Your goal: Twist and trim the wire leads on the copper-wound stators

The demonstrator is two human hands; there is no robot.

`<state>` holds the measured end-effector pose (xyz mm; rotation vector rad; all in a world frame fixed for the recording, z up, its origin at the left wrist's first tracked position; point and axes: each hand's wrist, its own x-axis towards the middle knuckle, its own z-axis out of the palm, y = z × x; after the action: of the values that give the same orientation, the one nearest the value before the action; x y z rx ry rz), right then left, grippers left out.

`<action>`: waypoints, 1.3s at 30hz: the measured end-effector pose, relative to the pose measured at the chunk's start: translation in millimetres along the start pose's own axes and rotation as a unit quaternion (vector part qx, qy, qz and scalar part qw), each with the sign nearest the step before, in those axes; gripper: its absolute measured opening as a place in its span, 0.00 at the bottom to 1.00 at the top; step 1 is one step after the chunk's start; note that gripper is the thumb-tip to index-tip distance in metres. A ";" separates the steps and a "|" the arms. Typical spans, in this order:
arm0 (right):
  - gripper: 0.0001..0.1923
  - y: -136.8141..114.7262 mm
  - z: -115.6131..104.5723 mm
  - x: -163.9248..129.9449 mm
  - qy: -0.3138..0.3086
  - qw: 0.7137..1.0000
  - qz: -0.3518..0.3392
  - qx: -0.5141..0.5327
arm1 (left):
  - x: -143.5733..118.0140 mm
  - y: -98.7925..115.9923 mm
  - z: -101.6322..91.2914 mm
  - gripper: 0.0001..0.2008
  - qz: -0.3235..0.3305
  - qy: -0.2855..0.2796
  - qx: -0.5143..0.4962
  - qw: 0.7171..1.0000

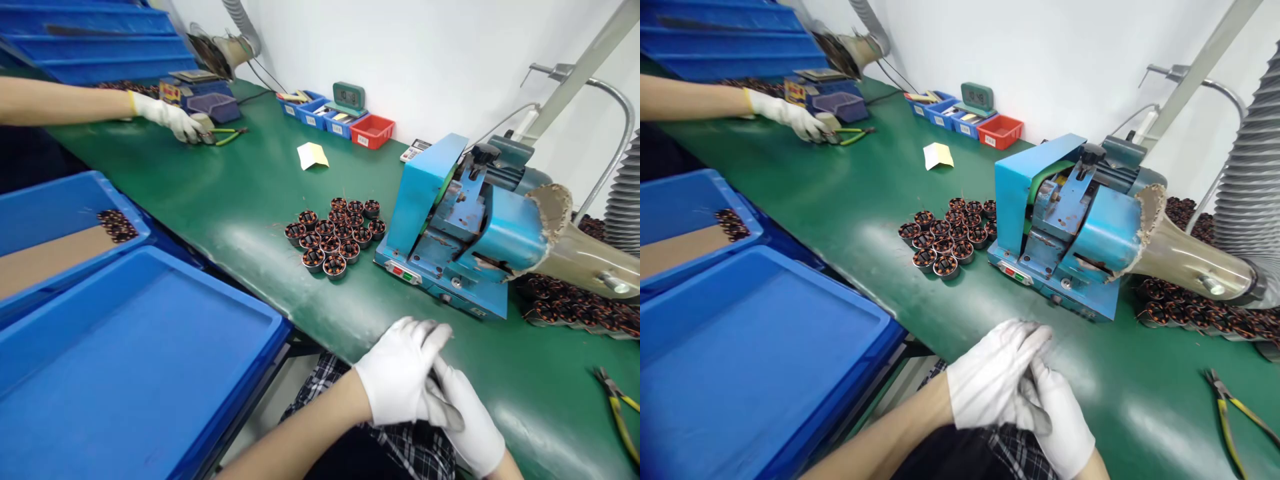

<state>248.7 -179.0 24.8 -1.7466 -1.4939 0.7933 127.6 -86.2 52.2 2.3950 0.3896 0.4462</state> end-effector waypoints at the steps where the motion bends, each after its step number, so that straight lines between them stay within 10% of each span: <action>1: 0.17 2.0 0.5 -0.8 -0.033 0.999 0.009 0.015 | -1.2 -7.5 2.4 0.41 -0.011 -0.025 0.002 1.000; 8: 0.15 11.2 6.1 -11.0 0.042 0.993 0.089 -0.064 | -9.8 -21.5 5.6 0.21 -0.031 -0.054 -0.022 0.998; 19: 0.18 9.8 -7.0 -1.8 0.013 0.914 0.249 0.320 | -6.7 -18.5 15.6 0.05 -0.031 -0.067 0.097 0.993; 26: 0.14 19.9 -25.3 -11.0 0.200 0.840 0.251 0.437 | -7.0 -13.3 22.6 0.04 -0.042 -0.036 0.129 0.990; 33: 0.16 20.5 -6.4 -23.6 0.222 0.922 0.184 0.260 | -9.2 -12.6 25.9 0.04 -0.055 -0.017 0.127 0.990; 36: 0.11 20.3 1.6 -19.8 0.184 0.979 0.057 0.069 | -8.8 -11.3 24.6 0.04 -0.064 -0.033 0.124 0.990; 39: 0.06 22.0 1.1 -15.1 0.146 0.978 -0.076 -0.127 | -8.6 -10.3 25.4 0.07 -0.067 -0.037 0.124 0.989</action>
<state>258.0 -195.8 6.3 -1.8127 -1.5534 0.2610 128.6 -96.1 25.2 2.5943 0.5991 0.2607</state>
